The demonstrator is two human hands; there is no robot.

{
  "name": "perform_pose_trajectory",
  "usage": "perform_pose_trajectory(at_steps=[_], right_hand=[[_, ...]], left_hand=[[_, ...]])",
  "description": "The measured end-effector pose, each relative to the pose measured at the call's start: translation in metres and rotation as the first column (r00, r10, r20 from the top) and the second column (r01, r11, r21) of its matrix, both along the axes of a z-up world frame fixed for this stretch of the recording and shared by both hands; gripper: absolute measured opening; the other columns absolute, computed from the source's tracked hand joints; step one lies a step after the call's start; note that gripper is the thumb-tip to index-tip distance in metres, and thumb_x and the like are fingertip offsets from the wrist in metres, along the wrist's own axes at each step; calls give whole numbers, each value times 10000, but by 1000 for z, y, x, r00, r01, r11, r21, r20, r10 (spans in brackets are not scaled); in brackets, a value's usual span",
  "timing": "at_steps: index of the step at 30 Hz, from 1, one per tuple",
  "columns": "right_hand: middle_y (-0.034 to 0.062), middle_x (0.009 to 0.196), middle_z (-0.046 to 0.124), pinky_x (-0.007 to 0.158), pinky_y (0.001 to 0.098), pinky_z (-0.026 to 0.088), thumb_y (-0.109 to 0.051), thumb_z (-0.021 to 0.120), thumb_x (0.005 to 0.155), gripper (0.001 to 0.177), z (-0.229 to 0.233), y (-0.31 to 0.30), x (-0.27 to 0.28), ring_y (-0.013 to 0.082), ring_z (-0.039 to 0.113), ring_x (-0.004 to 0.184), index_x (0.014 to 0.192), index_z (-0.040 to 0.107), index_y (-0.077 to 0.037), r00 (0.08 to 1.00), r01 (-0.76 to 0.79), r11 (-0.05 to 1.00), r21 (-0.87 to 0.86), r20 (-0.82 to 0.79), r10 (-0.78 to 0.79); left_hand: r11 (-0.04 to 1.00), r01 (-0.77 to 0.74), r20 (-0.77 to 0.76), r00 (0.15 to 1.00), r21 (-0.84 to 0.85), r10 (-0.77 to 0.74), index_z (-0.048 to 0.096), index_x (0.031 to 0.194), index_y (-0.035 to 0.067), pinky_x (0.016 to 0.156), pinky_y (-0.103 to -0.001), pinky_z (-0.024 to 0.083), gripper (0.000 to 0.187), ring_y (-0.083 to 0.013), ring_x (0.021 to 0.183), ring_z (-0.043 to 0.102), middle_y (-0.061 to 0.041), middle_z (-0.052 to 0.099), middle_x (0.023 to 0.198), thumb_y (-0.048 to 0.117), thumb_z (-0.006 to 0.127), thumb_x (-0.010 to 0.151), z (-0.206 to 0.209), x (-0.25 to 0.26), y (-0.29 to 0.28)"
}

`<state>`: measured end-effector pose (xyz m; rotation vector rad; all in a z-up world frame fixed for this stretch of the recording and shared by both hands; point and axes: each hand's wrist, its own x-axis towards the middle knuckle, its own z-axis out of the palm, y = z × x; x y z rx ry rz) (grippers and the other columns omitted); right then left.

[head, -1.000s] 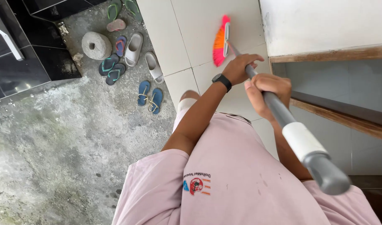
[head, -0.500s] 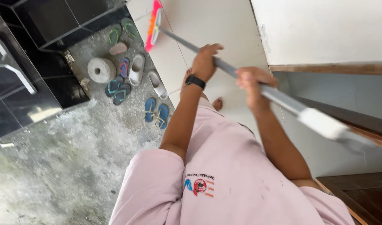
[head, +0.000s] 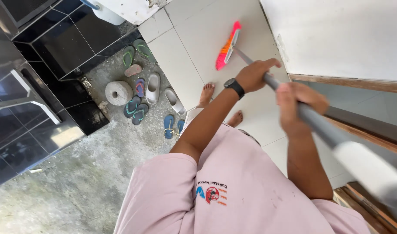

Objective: Sweeping the tiled floor using a broom, moving around an entryway area with furniture.

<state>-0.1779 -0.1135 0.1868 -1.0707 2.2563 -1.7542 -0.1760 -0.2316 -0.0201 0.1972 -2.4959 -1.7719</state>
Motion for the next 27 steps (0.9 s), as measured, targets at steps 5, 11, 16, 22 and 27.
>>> perform_pose_trajectory(at_steps=[5, 11, 16, 22, 27], right_hand=[[149, 708, 603, 496, 308, 482, -20, 626, 1045, 218, 10, 7, -14, 132, 520, 500, 858, 521, 19, 985, 59, 949, -311, 170, -6], [159, 812, 657, 616, 342, 542, -48, 605, 1068, 206, -100, -47, 2, 171, 564, 612, 870, 580, 0, 919, 108, 920, -376, 392, 52], [70, 806, 630, 944, 339, 588, -61, 565, 1112, 324, -134, -94, 34, 133, 607, 768, 794, 548, 1, 913, -18, 975, -219, 394, 106], [75, 751, 631, 635, 278, 498, -43, 561, 1084, 279, -96, -57, 36, 112, 581, 669, 831, 620, 58, 881, 248, 963, -110, 440, -176], [98, 730, 627, 535, 251, 442, -24, 553, 1064, 252, -36, -37, 44, 115, 531, 605, 849, 633, 78, 884, 377, 925, -47, 317, -344]], left_hand=[[984, 76, 67, 996, -160, -66, 522, 1253, 248, 720, -472, 546, 502, -306, 998, 680, -67, 714, 918, 47, 699, 830, 38, -3, -24], [948, 1, 246, 966, -317, 81, 587, 1230, 270, 786, -487, 535, 535, -341, 1035, 662, -78, 715, 975, -14, 686, 786, -33, 34, -123], [914, 63, 352, 931, -400, 90, 661, 1190, 253, 835, -449, 526, 541, -321, 1046, 619, -53, 686, 990, -49, 698, 743, -126, 71, -168], [974, 144, 249, 964, -174, -98, 732, 1130, 246, 876, -403, 543, 511, -290, 975, 671, -48, 721, 941, -97, 649, 760, -100, 37, -105], [956, 292, 76, 954, -29, -290, 704, 1163, 222, 866, -404, 536, 546, -279, 947, 665, -39, 730, 913, -96, 665, 722, -56, 19, -46]])
